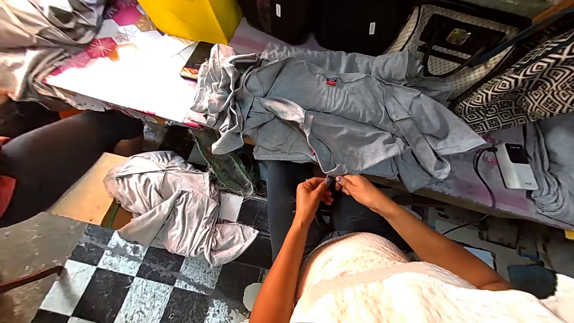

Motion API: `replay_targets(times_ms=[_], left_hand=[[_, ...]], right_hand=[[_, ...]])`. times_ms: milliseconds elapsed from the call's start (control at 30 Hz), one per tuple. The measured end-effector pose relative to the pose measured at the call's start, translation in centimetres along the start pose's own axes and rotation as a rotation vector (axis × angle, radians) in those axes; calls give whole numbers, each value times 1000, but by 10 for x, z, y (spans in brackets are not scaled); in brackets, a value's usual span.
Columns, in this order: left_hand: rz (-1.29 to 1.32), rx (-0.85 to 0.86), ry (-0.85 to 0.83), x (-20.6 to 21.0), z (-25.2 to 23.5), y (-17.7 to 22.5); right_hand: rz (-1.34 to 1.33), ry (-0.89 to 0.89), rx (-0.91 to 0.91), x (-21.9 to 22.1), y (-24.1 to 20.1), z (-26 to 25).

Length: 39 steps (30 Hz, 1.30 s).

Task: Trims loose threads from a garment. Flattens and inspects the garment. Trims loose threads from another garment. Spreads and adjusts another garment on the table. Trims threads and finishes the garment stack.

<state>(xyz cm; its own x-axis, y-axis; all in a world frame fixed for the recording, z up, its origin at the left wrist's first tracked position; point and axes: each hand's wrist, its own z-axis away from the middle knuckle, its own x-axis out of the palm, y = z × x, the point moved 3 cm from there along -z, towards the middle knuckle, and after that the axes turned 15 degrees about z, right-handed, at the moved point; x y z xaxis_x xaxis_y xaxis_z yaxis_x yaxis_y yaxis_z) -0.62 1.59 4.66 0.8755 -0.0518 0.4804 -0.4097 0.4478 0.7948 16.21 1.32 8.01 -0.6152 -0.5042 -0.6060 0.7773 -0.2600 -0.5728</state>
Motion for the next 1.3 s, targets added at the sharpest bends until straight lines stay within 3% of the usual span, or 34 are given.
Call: replay_targets(times_ms=[400, 467, 567, 633, 733, 900, 967, 1067, 1200, 1300], left_hand=[[-61, 21, 45, -21, 2, 3], [-143, 43, 134, -44, 2, 7], [-344, 95, 310, -94, 0, 20], [-499, 106, 447, -129, -4, 36], [-697, 133, 635, -181, -12, 62], [-930, 185, 737, -233, -31, 88], [-941, 89, 637, -213, -33, 98], [-906, 106, 321, -130, -18, 112], [-446, 172, -138, -11, -12, 82], [-197, 145, -127, 33, -25, 53]], right_hand=[[28, 65, -35, 4, -4, -4], [190, 206, -144, 2, -11, 11], [508, 655, -355, 6, -25, 19], [625, 740, -372, 7, -30, 6], [506, 666, -282, 0, -32, -16], [-99, 357, -60, -34, -31, -23], [-358, 270, 19, -42, -28, -21], [-613, 157, 17, -52, -23, -20], [-736, 82, 3, -52, -19, -17], [-743, 78, -8, -49, -19, -13]])
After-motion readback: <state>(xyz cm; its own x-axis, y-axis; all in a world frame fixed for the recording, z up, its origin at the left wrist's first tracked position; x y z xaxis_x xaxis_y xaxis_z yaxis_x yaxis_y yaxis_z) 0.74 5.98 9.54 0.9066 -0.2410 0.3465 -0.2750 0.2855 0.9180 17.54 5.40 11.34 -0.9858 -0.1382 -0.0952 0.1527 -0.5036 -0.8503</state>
